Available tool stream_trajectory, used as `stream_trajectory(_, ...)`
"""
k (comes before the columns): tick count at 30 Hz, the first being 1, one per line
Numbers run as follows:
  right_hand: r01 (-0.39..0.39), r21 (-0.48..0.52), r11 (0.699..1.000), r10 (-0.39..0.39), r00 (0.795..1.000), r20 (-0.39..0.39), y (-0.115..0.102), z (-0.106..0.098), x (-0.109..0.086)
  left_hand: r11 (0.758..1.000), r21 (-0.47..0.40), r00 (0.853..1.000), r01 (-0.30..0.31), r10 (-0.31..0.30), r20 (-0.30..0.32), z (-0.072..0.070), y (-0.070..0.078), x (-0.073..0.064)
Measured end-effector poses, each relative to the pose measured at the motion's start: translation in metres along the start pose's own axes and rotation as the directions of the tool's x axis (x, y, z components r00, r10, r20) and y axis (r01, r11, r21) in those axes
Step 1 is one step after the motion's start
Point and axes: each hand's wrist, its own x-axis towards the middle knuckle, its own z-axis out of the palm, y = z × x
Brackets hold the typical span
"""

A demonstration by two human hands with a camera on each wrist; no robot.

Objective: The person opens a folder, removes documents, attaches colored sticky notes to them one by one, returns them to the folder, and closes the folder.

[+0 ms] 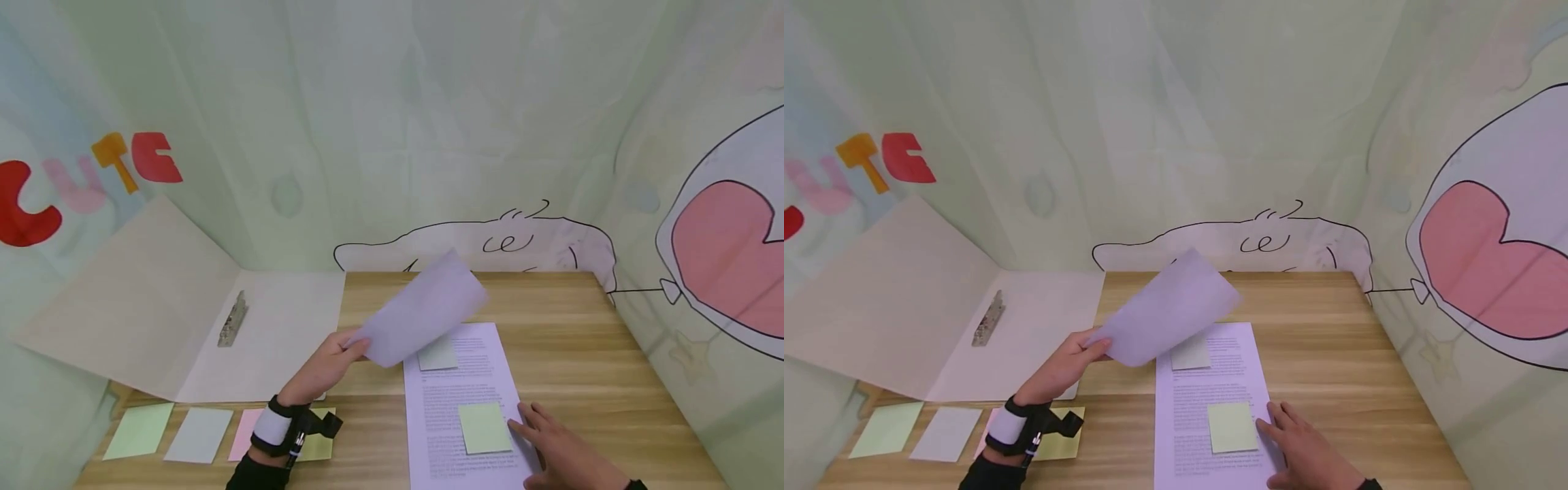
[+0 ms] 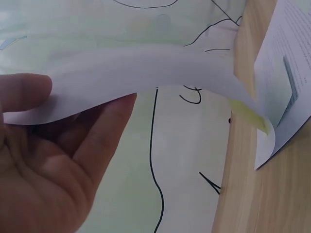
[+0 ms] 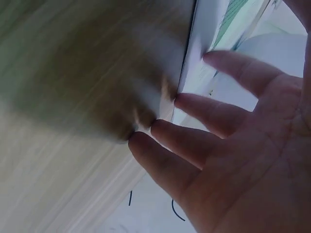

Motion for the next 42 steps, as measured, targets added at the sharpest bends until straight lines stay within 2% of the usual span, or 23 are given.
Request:
stream_trajectory(3,-0.04,0.016,0.999,0.04,0.999,-0.009,0.001,0.001,0.001,0.998,0.068,0.999,0.015,-0.018,0.039,0.01,-0.003,0.003)
stream_trajectory(8,0.021,-0.039,0.999,-0.025,0.996,-0.083,0.004,0.004,-0.002,0.978,0.208,0.995,0.005,-0.026,0.098,0.032,-0.007,0.004)
stream_trajectory(11,0.043,-0.051,0.998,-0.049,0.993,-0.111,0.007,0.005,-0.005,0.969,0.249,0.985,-0.007,-0.037,0.17,0.046,-0.01,0.006)
stream_trajectory(14,0.027,-0.045,0.999,-0.032,0.991,-0.127,0.009,0.002,-0.006,0.948,0.313,0.965,-0.055,-0.03,0.26,0.058,-0.014,0.008)
stream_trajectory(17,0.035,-0.066,0.997,-0.045,0.986,-0.161,0.013,0.0,-0.008,0.916,0.378,0.943,-0.135,0.002,0.333,0.07,-0.016,0.009)
stream_trajectory(18,0.04,-0.071,0.997,-0.052,0.984,-0.173,0.015,-0.001,-0.009,0.903,0.396,0.934,-0.165,0.015,0.356,0.074,-0.016,0.009)
stream_trajectory(21,0.045,-0.067,0.997,-0.056,0.982,-0.182,0.019,-0.003,-0.011,0.885,0.414,0.914,-0.214,0.033,0.403,0.082,-0.018,0.006)
stream_trajectory(25,0.025,-0.004,1.0,-0.025,0.989,-0.143,0.026,-0.007,-0.015,0.878,0.403,0.888,-0.259,0.052,0.457,0.091,-0.022,0.005)
stream_trajectory(28,0.054,-0.012,0.998,-0.055,0.99,-0.131,0.03,-0.011,-0.018,0.878,0.395,0.876,-0.271,0.056,0.478,0.097,-0.024,0.006)
stream_trajectory(31,0.141,-0.096,0.985,-0.156,0.971,-0.18,0.031,-0.013,-0.02,0.864,0.424,0.875,-0.271,0.037,0.483,0.101,-0.027,0.006)
stream_trajectory(34,0.214,-0.21,0.954,-0.265,0.928,-0.261,0.031,-0.013,-0.02,0.839,0.468,0.874,-0.277,0.018,0.486,0.105,-0.027,0.005)
stream_trajectory(35,0.224,-0.239,0.945,-0.29,0.91,-0.295,0.03,-0.013,-0.019,0.828,0.483,0.871,-0.285,0.013,0.49,0.106,-0.028,0.004)
stream_trajectory(36,0.216,-0.244,0.946,-0.288,0.905,-0.314,0.029,-0.013,-0.019,0.82,0.492,0.867,-0.292,0.01,0.498,0.107,-0.028,0.004)
stream_trajectory(38,0.174,-0.212,0.962,-0.238,0.915,-0.327,0.025,-0.012,-0.018,0.807,0.507,0.86,-0.303,0.002,0.511,0.11,-0.029,0.003)
stream_trajectory(42,0.046,-0.086,0.995,-0.066,0.967,-0.247,0.015,-0.01,-0.016,0.798,0.516,0.833,-0.312,-0.031,0.552,0.115,-0.033,0.002)
